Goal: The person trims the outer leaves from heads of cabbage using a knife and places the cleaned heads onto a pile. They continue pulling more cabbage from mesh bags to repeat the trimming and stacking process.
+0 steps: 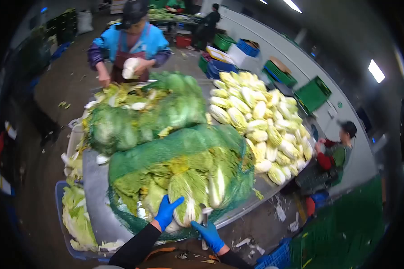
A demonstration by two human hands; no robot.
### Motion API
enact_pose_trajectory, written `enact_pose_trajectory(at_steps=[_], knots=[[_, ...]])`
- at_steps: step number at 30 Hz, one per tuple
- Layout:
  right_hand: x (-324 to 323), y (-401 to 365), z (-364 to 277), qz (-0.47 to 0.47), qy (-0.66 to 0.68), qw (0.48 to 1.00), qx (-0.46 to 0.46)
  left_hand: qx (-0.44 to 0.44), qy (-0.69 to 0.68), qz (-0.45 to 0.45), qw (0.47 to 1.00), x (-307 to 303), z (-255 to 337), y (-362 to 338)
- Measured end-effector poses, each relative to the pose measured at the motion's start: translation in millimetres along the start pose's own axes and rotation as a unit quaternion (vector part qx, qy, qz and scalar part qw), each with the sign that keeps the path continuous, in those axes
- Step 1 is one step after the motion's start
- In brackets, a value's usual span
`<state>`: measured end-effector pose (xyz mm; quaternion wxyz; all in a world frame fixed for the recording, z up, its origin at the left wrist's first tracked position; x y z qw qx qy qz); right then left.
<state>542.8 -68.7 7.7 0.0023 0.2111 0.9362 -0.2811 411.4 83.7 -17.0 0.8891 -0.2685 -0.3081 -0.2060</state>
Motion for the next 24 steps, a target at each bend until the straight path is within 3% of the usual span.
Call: enact_pose_trajectory(at_steps=[1, 2, 5, 6, 7, 8, 9, 10, 11, 12, 13, 15, 16, 17, 19, 21, 23, 24], knots=[[16.8, -23.0, -15.8, 0.008, 0.044, 0.997, 0.068, 0.015, 0.002, -0.001, 1.0, -9.6, 2.7, -16.6], [26.0, -32.6, -14.3, 0.026, 0.055, 0.997, 0.047, 0.051, 0.042, 0.003, 0.998, -19.2, 11.2, -34.3], [61.8, -52.5, -35.9, 0.021, 0.113, 0.982, -0.15, 0.12, 0.082, -0.049, 0.988, -46.3, 45.9, -94.4], [64.3, -59.4, -47.4, -0.029, 0.013, 0.992, -0.12, 0.075, 0.14, -0.055, 0.986, -60.2, 66.1, -120.6], [75.8, -66.0, -52.9, -0.069, 0.019, 0.99, -0.119, 0.043, 0.179, -0.046, 0.982, -89.6, 73.4, -140.3], [93.4, -71.2, -59.5, -0.098, 0.02, 0.978, -0.183, 0.057, 0.163, -0.036, 0.984, -127.8, 73.1, -158.3], [110.4, -76.8, -65.8, -0.126, 0.02, 0.962, -0.242, 0.14, 0.246, -0.057, 0.957, -108.7, 129.3, -207.8], [125.2, -70.7, -65.2, -0.163, -0.04, 0.926, -0.339, 0.084, 0.081, -0.064, 0.991, -155.9, 131.2, -221.1], [142.8, -63.7, -64.0, -0.199, -0.094, 0.877, -0.428, 0.187, -0.1, -0.101, 0.972, -161.7, 150.3, -238.4], [158.4, -58.9, -61.5, -0.236, -0.108, 0.894, -0.366, 0.262, -0.174, -0.056, 0.948, -161.7, 162.7, -260.1], [173.9, -56.5, -60.1, -0.273, -0.123, 0.905, -0.301, 0.261, 0.166, 0.219, 0.925, -229.3, 152.7, -259.9], [199.0, -43.3, -40.9, -0.322, -0.08, 0.931, -0.152, 0.144, 0.406, 0.172, 0.886, -233.3, 140.1, -268.4], [204.9, -40.2, -37.5, -0.306, -0.152, 0.93, -0.135, 0.105, 0.461, 0.153, 0.868, -247.3, 110.5, -255.8], [206.6, -37.0, -32.2, -0.289, -0.224, 0.923, -0.121, 0.155, 0.698, 0.227, 0.662, -247.7, 100.0, -249.4], [208.7, -17.4, -0.1, -0.266, -0.225, 0.922, -0.169, 0.107, 0.628, 0.277, 0.719, -266.9, 108.5, -234.3], [198.9, -15.6, 13.6, -0.24, -0.315, 0.9, -0.181, 0.097, 0.638, 0.262, 0.718, -278.2, 112.6, -233.6], [198.5, -22.8, 18.4, -0.229, -0.321, 0.898, -0.196, 0.096, 0.647, 0.249, 0.714, -272.3, 123.2, -231.0], [201.7, -28.3, 23.8, -0.251, -0.188, 0.942, -0.118, 0.047, 0.646, 0.247, 0.72, -269.8, 129.5, -232.7]])
Point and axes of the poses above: each hand's wrist, its own y-axis towards the middle knuckle, its own x-axis out of the palm, z = x × y, the point moved 1 cm from there along y, towards the middle knuckle
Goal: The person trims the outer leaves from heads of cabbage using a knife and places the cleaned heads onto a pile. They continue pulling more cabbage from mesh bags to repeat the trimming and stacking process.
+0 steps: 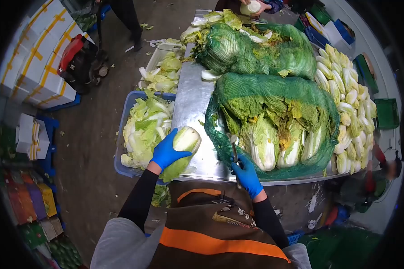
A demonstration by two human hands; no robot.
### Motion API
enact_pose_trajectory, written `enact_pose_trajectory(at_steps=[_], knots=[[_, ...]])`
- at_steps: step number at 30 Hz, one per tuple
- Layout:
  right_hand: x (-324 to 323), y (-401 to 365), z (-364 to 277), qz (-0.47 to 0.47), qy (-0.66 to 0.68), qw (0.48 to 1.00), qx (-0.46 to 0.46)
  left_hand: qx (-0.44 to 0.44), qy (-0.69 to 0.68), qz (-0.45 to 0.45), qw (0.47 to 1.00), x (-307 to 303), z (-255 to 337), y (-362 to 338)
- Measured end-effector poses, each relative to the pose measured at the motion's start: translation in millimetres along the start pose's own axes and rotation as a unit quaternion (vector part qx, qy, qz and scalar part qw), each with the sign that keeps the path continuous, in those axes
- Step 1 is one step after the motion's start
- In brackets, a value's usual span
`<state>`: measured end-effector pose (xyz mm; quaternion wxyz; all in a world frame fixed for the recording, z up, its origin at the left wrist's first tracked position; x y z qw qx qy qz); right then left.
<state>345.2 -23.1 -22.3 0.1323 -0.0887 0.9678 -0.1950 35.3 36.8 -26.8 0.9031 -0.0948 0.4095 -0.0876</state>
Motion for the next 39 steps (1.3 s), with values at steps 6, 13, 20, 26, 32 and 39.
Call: enact_pose_trajectory(at_steps=[6, 13, 20, 26, 32, 39], knots=[[36.7, 23.4, -10.4, -0.056, 0.064, 0.995, 0.043, -0.116, 0.105, -0.054, 0.986, 29.7, 16.5, 14.6], [61.4, 67.3, 11.5, -0.034, -0.041, 0.998, -0.016, -0.052, 0.162, -0.088, 0.981, 31.2, 12.6, 0.8], [72.0, 63.0, 2.2, -0.015, -0.149, 0.989, 0.016, -0.069, 0.127, -0.065, 0.987, 27.2, 25.9, 13.6], [77.7, 54.1, -4.4, -0.007, -0.198, 0.978, -0.064, -0.095, 0.118, -0.076, 0.986, 27.9, 31.3, 13.2], [89.2, 58.2, 8.5, -0.02, -0.268, 0.961, -0.058, -0.08, 0.102, -0.055, 0.99, 30.1, 26.5, 12.6], [105.6, 65.4, 20.9, 0.015, -0.395, 0.916, -0.071, -0.079, 0.106, -0.048, 0.99, 29.5, 25.3, 13.2]])
Point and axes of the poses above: each hand's wrist, its own y-axis towards the middle knuckle, its own x-axis out of the palm, z = x × y, the point moved 1 cm from there along y, towards the middle knuckle
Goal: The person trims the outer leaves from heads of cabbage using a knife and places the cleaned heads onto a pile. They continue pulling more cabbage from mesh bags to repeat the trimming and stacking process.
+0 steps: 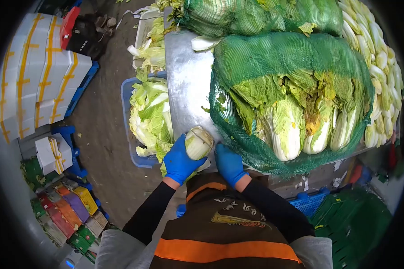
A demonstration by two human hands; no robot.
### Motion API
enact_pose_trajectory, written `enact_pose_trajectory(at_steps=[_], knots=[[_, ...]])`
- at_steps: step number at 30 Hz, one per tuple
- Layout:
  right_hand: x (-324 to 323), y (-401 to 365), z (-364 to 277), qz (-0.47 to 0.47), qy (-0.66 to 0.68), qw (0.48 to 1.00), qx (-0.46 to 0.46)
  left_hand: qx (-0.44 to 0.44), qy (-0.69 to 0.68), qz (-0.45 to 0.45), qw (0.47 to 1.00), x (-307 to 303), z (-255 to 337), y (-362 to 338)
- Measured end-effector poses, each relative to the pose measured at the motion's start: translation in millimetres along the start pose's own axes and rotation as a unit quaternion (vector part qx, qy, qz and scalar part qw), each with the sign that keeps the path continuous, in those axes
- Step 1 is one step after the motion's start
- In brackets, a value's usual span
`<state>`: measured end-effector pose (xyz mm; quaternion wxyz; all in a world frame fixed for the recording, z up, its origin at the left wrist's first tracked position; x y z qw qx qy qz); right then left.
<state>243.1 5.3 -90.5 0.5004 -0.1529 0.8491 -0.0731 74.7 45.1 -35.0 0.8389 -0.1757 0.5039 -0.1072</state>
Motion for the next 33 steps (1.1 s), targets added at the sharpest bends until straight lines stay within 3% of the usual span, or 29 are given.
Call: enact_pose_trajectory(at_steps=[8, 20, 22, 24, 26, 28, 30, 32, 33], knots=[[18.9, 2.7, 9.9, -0.055, -0.029, 0.998, -0.001, 0.035, -0.043, 0.042, 0.998, 8.6, -12.7, -3.5], [32.7, 13.9, 21.1, -0.032, -0.094, 0.995, 0.007, 0.059, 0.005, 0.081, 0.995, 21.2, -19.8, -8.1], [35.2, 20.5, 22.8, -0.081, -0.061, 0.994, 0.037, 0.061, 0.003, 0.1, 0.993, 19.3, -19.7, -5.1], [34.3, 23.0, 23.9, -0.103, -0.055, 0.992, 0.042, 0.021, 0.001, 0.006, 1.0, 16.2, -18.5, -4.9], [35.3, 19.6, 28.7, -0.069, -0.051, 0.996, 0.017, 0.039, 0.002, 0.063, 0.997, 0.9, -22.9, -1.2], [23.2, 12.1, 36.5, -0.08, -0.03, 0.996, 0.014, -0.013, -0.065, -0.117, 0.991, -31.9, -28.3, 9.8], [4.6, 0.9, 48.8, -0.138, 0.015, 0.989, 0.057, -0.017, -0.045, -0.129, 0.991, -47.3, -48.4, 13.9], [11.3, -15.3, 91.1, -0.115, 0.085, 0.99, 0.016, 0.058, -0.357, -0.072, 0.93, -44.8, -75.6, 17.7], [-5.2, -20.2, 94.1, -0.144, 0.147, 0.977, 0.044, 0.05, -0.421, -0.068, 0.903, -58.1, -68.5, 10.7]])
Point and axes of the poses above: each hand's wrist, its own y-axis towards the middle knuckle, its own x-axis out of the palm, z = x × y, the point moved 1 cm from there along y, towards the middle knuckle
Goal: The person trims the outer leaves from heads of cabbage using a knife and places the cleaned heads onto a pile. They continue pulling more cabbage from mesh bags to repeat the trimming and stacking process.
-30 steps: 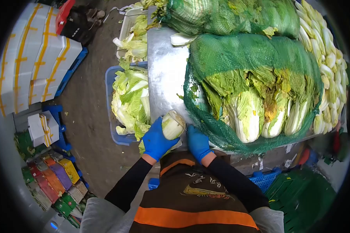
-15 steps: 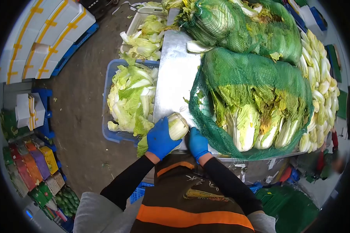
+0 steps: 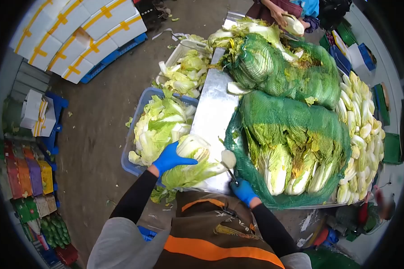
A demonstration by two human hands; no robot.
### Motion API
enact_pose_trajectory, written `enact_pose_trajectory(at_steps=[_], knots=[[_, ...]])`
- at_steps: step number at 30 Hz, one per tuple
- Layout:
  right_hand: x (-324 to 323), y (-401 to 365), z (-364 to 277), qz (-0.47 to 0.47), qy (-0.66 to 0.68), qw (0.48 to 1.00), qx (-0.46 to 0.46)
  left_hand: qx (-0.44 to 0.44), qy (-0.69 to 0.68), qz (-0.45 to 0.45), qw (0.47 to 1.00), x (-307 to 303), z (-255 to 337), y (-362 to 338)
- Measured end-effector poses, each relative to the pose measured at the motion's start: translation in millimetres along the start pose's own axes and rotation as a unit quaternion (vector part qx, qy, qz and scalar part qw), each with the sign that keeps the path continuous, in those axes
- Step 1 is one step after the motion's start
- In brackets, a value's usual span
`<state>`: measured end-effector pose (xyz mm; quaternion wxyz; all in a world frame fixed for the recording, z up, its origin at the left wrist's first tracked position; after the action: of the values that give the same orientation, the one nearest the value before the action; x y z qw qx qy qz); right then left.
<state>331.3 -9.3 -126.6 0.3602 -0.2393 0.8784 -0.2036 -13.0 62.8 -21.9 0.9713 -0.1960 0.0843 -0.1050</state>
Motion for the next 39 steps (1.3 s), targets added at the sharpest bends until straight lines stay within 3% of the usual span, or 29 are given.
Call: enact_pose_trajectory(at_steps=[1, 3, 5, 7, 8, 9, 11, 12, 14, 15, 16, 19, 23, 27, 29, 31, 32, 33, 35, 37, 39], knots=[[-9.6, -5.3, -14.6, 0.003, 0.002, 1.0, -0.001, 0.002, 0.003, -0.001, 1.0, 1.6, 10.2, -7.7], [-39.8, -11.8, -64.1, 0.064, 0.312, 0.944, 0.09, 0.065, -0.028, 0.057, 0.996, 15.6, 24.1, -21.2], [-69.3, -12.5, -138.5, 0.092, 0.529, 0.843, -0.006, 0.055, -0.061, 0.048, 0.995, 41.2, 26.1, -27.5], [-71.6, -10.8, -171.1, 0.084, 0.47, 0.878, 0.008, 0.172, -0.11, 0.026, 0.979, 62.5, 21.5, -24.2], [-52.7, 5.3, -153.5, 0.182, 0.294, 0.936, -0.067, 0.186, -0.057, 0.018, 0.981, 65.9, 15.7, -21.7], [-38.7, 18.2, -137.3, 0.16, 0.371, 0.914, -0.029, 0.183, -0.059, 0.016, 0.981, 71.6, 4.9, -17.2], [-33.3, 14.0, -139.9, 0.181, 0.406, 0.89, -0.096, -0.029, -0.258, 0.069, 0.963, 87.0, -15.7, -8.4], [-33.1, 18.5, -141.3, 0.176, 0.405, 0.892, -0.094, 0.038, -0.163, 0.116, 0.979, 95.3, -18.8, -7.6], [-26.3, 10.9, -140.3, 0.206, 0.269, 0.934, -0.116, 0.046, -0.158, 0.139, 0.976, 100.2, -14.7, -13.0], [-24.4, 11.4, -138.6, 0.204, 0.269, 0.934, -0.114, 0.077, -0.147, 0.161, 0.973, 96.8, -7.8, -7.9], [-24.3, 15.8, -138.9, 0.208, 0.267, 0.932, -0.128, 0.117, -0.051, 0.16, 0.979, 89.9, -3.8, -6.1], [-20.6, 20.4, -138.8, 0.201, 0.292, 0.925, -0.137, 0.086, -0.03, 0.142, 0.986, 69.7, -6.1, 3.8], [-11.9, 26.1, -133.7, 0.19, 0.342, 0.911, -0.133, 0.061, -0.109, 0.073, 0.989, 50.9, -8.2, 13.1], [-15.9, 1.2, -110.2, 0.187, 0.357, 0.902, -0.151, 0.105, -0.042, 0.077, 0.991, 56.2, -3.3, 6.8], [-10.0, -17.0, -67.5, 0.174, 0.304, 0.928, -0.126, 0.102, -0.035, 0.099, 0.989, 55.0, -9.6, 10.0], [-13.2, -29.9, -48.1, 0.182, 0.258, 0.948, -0.021, 0.055, -0.129, 0.099, 0.985, 48.7, -14.0, 13.2], [-23.7, -27.9, -60.4, 0.18, 0.254, 0.95, -0.023, 0.077, -0.125, 0.104, 0.984, 48.6, -10.5, 10.9], [-34.2, -31.8, -71.2, 0.242, 0.22, 0.943, -0.065, 0.072, -0.129, 0.108, 0.983, 51.4, -8.7, 9.0], [-51.0, -32.8, -105.4, 0.306, 0.155, 0.93, -0.136, 0.109, 0.005, 0.125, 0.986, 58.9, 5.6, 0.7], [-69.0, -21.5, -162.8, 0.195, 0.18, 0.956, -0.126, 0.122, 0.041, 0.13, 0.983, 67.9, 23.5, -3.3], [-44.1, -0.6, -151.6, 0.189, 0.199, 0.951, -0.143, 0.112, 0.095, 0.112, 0.983, 73.0, 29.7, -5.1]])
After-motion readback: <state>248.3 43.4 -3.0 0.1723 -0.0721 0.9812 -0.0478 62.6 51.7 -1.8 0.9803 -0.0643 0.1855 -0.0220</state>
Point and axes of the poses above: each hand's wrist, its own y-axis towards the middle knuckle, its own x-axis out of the palm, z = x × y, the point moved 1 cm from there along y, towards the middle knuckle
